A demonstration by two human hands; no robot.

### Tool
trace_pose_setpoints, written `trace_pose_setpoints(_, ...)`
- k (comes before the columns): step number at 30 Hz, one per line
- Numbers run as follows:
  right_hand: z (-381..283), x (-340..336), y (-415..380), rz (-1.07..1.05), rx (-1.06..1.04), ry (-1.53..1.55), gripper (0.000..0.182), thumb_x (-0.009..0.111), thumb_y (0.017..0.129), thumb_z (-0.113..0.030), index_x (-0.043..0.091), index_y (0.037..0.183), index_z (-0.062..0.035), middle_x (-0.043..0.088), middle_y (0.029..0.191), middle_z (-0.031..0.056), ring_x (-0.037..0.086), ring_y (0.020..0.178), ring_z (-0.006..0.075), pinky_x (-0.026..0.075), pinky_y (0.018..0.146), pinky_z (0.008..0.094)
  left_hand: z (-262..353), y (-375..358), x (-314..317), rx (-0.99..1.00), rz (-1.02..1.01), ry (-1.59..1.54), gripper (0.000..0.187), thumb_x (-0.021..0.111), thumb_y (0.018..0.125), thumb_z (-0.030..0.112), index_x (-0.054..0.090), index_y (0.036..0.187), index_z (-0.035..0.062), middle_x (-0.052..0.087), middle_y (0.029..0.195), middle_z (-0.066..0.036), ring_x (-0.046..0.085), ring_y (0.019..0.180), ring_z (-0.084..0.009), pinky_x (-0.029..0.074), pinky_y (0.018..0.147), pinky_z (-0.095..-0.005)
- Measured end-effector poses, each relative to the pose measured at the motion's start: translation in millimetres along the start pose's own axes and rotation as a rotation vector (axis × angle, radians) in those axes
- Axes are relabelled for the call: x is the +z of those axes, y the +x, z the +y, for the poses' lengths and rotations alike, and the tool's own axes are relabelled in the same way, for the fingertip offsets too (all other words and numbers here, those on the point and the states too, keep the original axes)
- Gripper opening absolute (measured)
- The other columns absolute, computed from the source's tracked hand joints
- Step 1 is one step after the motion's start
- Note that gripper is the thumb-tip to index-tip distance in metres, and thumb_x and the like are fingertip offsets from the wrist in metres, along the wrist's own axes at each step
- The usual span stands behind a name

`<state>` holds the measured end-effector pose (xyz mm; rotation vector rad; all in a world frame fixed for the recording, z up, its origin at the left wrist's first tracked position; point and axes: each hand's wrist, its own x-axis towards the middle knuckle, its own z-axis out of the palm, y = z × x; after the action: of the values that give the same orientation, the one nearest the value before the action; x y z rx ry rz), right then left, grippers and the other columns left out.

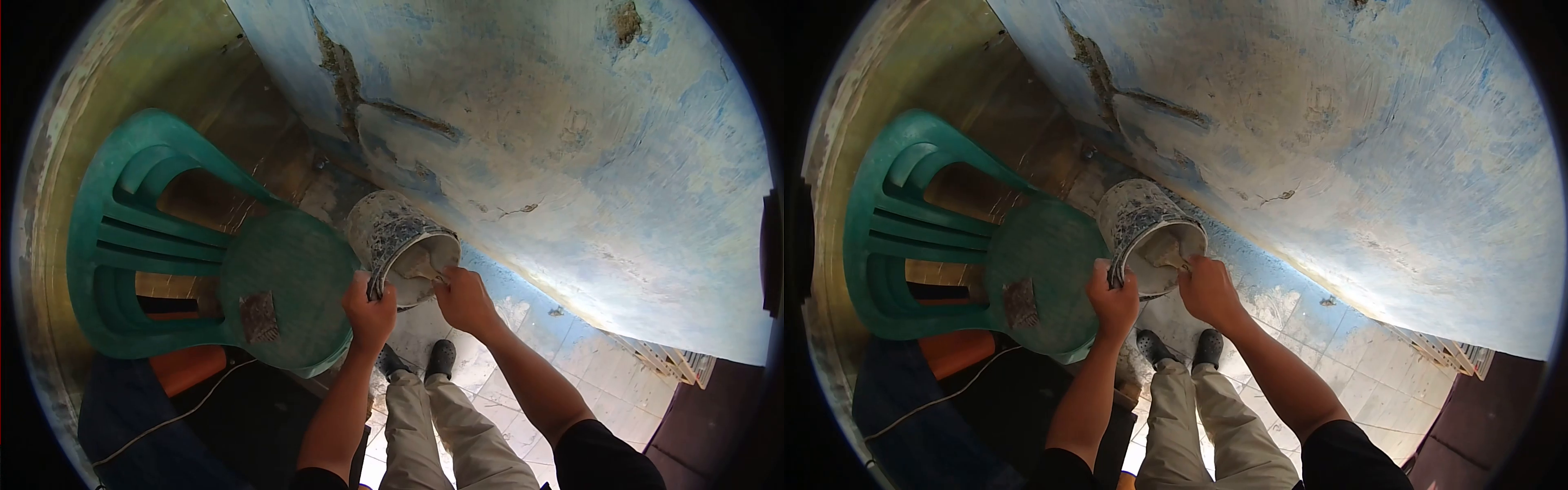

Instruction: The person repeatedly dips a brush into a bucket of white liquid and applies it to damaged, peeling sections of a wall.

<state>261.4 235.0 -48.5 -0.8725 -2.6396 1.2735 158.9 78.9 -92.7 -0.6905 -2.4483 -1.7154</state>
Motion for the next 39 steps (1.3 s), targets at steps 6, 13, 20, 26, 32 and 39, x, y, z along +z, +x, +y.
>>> trace_pose_setpoints(6,7.6,2.7,-4.9,-0.013,0.039,0.032,0.026,0.063,0.090,-0.018,0.065,0.090,0.0075,0.063,0.074,0.0304,0.063,0.081,0.0498,0.050,0.071,0.0502,0.4,-0.7,0.5,0.046,-0.008,0.016,0.019,0.066,0.077,0.001,0.047,0.079,0.0030,0.045,0.061,-0.010,0.045,0.051,-0.0267,0.038,0.050,-0.0386)
trace_pose_setpoints(13,16.4,8.4,-7.0,-0.015,0.054,0.054,0.026,0.063,0.091,-0.019,0.064,0.089,0.0070,0.061,0.070,0.0277,0.061,0.069,0.0459,0.047,0.065,0.0470,-4.1,2.0,3.8,0.142,-0.013,0.042,0.021,0.064,0.080,-0.002,0.044,0.075,0.0027,0.043,0.059,-0.006,0.041,0.050,-0.0153,0.035,0.049,-0.0324)
trace_pose_setpoints(20,15.3,-14.1,-25.3,-0.079,0.232,0.336,0.026,0.062,0.097,-0.021,0.066,0.094,0.0041,0.056,0.067,0.0044,0.049,0.057,0.0127,0.040,0.053,0.0329,-2.4,16.3,5.8,-0.199,-0.035,-0.075,0.022,0.064,0.084,0.000,0.043,0.078,0.0024,0.044,0.062,-0.003,0.042,0.057,-0.0084,0.035,0.051,-0.0295)
trace_pose_setpoints(26,48.6,-42.6,-42.3,-0.210,0.480,1.027,0.019,0.057,0.099,-0.013,0.061,0.114,-0.0023,0.057,0.075,-0.0008,0.044,0.060,0.0069,0.037,0.056,0.0238,-1.2,10.6,16.3,-0.321,-0.053,-0.194,0.022,0.062,0.089,0.001,0.041,0.082,0.0012,0.045,0.067,-0.003,0.042,0.062,-0.0078,0.037,0.055,-0.0288)
trace_pose_setpoints(32,82.4,-44.6,-44.1,-0.270,0.340,0.945,0.021,0.052,0.101,-0.010,0.055,0.121,-0.0048,0.055,0.084,-0.0011,0.043,0.067,0.0064,0.036,0.061,0.0219,-6.8,-12.9,29.4,-0.427,-0.043,-0.247,0.021,0.063,0.089,0.001,0.042,0.085,0.0003,0.045,0.073,-0.003,0.044,0.068,-0.0085,0.040,0.060,-0.0299)
trace_pose_setpoints(39,116.7,-25.0,-30.8,-0.172,0.301,0.916,0.022,0.049,0.105,-0.018,0.062,0.114,-0.0032,0.054,0.083,-0.0033,0.042,0.071,0.0055,0.036,0.064,0.0220,-19.7,-43.4,36.1,-0.576,-0.061,-0.212,0.024,0.064,0.088,0.004,0.041,0.092,-0.0012,0.036,0.083,-0.002,0.036,0.076,-0.0110,0.037,0.067,-0.0286)
